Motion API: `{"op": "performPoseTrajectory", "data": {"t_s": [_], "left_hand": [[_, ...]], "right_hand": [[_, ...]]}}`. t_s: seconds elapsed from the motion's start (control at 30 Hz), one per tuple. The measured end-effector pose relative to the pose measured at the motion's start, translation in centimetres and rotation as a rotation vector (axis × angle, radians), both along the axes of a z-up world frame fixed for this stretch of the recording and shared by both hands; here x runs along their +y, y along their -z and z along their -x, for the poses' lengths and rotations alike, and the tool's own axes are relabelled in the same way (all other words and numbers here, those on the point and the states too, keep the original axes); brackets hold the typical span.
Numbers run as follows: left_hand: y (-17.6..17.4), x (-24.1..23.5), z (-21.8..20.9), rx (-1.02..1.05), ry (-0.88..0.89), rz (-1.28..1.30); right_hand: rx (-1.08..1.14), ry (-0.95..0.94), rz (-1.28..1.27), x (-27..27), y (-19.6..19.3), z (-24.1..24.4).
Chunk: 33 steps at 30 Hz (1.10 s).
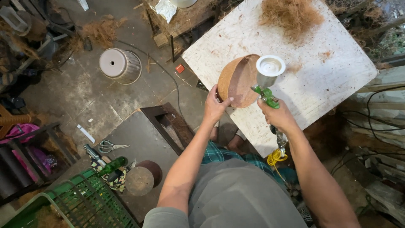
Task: The person picks up a round cork-like object, places it on a table, and uses a green spray gun connected to a yellow hose to apply a white coating to both sides. The person refills the spray gun from a bucket and continues spraying the object.
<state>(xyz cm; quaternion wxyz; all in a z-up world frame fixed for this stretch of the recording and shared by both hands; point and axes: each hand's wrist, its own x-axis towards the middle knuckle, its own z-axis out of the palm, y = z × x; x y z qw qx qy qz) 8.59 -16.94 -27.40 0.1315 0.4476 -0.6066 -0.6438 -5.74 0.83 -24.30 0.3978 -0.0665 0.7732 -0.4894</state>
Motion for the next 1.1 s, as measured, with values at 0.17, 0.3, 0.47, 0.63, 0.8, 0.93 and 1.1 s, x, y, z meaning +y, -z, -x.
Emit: {"op": "performPoseTrajectory", "data": {"t_s": [0.17, 0.3, 0.47, 0.63, 0.8, 0.93, 1.1], "left_hand": [[1.0, -0.1, -0.3, 0.026, -0.001, -0.008], [0.7, -0.1, -0.3, 0.038, 0.002, -0.023], [0.6, -0.4, -0.7, 0.077, 0.005, -0.041], [1.5, -0.4, -1.2, 0.11, 0.052, -0.058], [0.6, -0.1, -1.3, 0.096, 0.09, -0.034], [0.4, 0.0, -1.3, 0.1, 0.111, 0.004], [0.4, 0.2, -1.3, 0.094, 0.133, 0.039]], "right_hand": [[-0.032, -0.083, 0.009, -0.2, -1.2, -0.4], [-0.067, -0.081, 0.015, 0.1, -0.7, -0.9], [-0.145, -0.147, 0.05, 0.5, -1.4, -1.0], [-0.184, -0.179, 0.05, 1.1, -1.2, -1.0], [-0.236, -0.231, -0.015, 1.4, -3.1, -0.8], [-0.212, -0.287, -0.09, 2.1, -3.7, -0.5], [-0.185, -0.302, -0.149, 3.5, -3.3, 0.0]]}}
